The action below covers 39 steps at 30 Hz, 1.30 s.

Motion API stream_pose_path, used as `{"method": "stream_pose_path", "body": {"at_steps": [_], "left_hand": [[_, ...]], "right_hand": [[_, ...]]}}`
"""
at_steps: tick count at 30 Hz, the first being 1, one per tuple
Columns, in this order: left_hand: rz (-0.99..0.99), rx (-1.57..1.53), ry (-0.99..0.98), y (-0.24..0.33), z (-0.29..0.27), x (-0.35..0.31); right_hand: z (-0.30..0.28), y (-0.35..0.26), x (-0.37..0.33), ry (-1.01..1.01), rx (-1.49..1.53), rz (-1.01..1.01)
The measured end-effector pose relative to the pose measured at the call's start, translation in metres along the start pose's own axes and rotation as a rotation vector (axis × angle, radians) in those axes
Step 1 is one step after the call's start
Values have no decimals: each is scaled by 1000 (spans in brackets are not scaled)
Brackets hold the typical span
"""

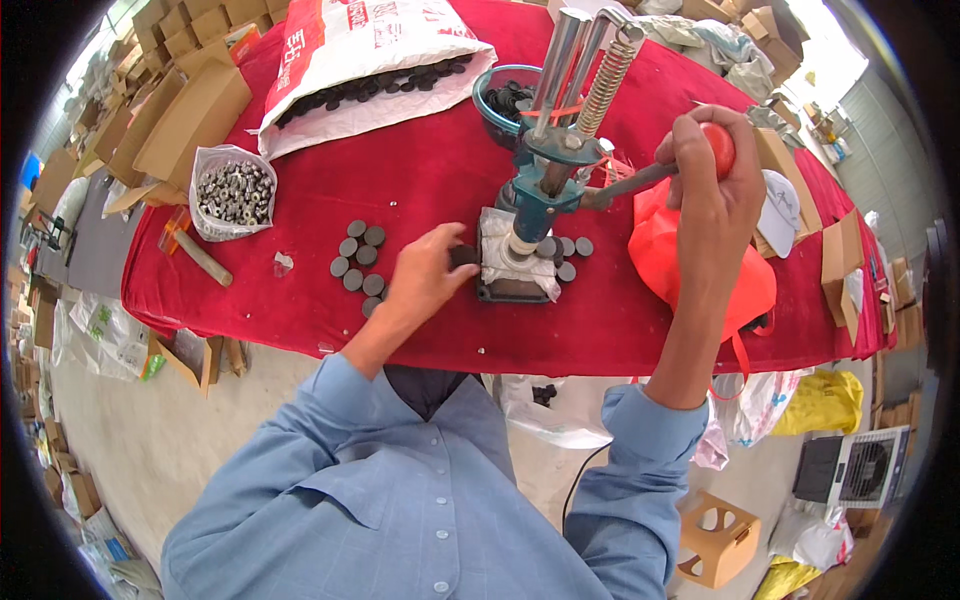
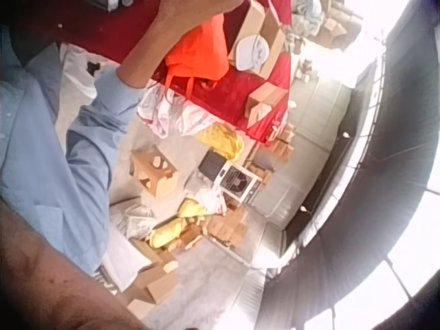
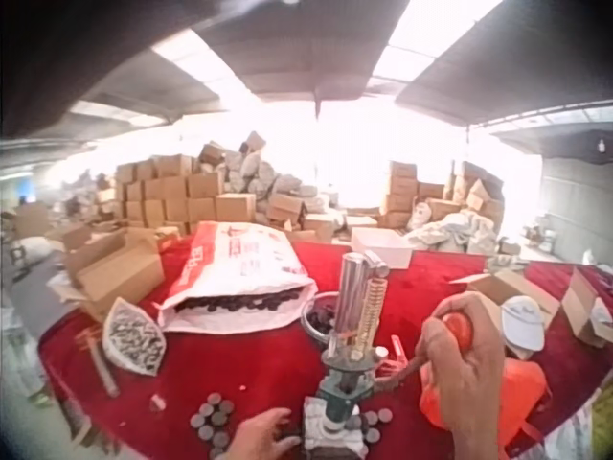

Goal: The person assembles metal components onto circular rubber disks using a manual press.

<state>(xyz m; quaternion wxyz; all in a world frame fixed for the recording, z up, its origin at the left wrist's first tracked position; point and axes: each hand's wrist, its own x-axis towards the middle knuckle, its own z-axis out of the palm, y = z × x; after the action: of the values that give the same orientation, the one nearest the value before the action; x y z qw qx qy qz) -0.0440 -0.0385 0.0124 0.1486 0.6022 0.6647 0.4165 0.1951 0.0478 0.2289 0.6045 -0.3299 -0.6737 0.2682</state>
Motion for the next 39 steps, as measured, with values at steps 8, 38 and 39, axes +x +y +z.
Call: {"method": "stream_pose_path", "body": {"at_steps": [8,38,39], "left_hand": [[149,-82,-3,25,56,30],[-26,122,111,-50,-40,-6],[-31,121,112,-41,-31,-5]], "right_hand": [[9,-4,9,-20,38,69],[-17,77,-187,124,92,-275],[-18,67,-178,103,91,-260]]}}
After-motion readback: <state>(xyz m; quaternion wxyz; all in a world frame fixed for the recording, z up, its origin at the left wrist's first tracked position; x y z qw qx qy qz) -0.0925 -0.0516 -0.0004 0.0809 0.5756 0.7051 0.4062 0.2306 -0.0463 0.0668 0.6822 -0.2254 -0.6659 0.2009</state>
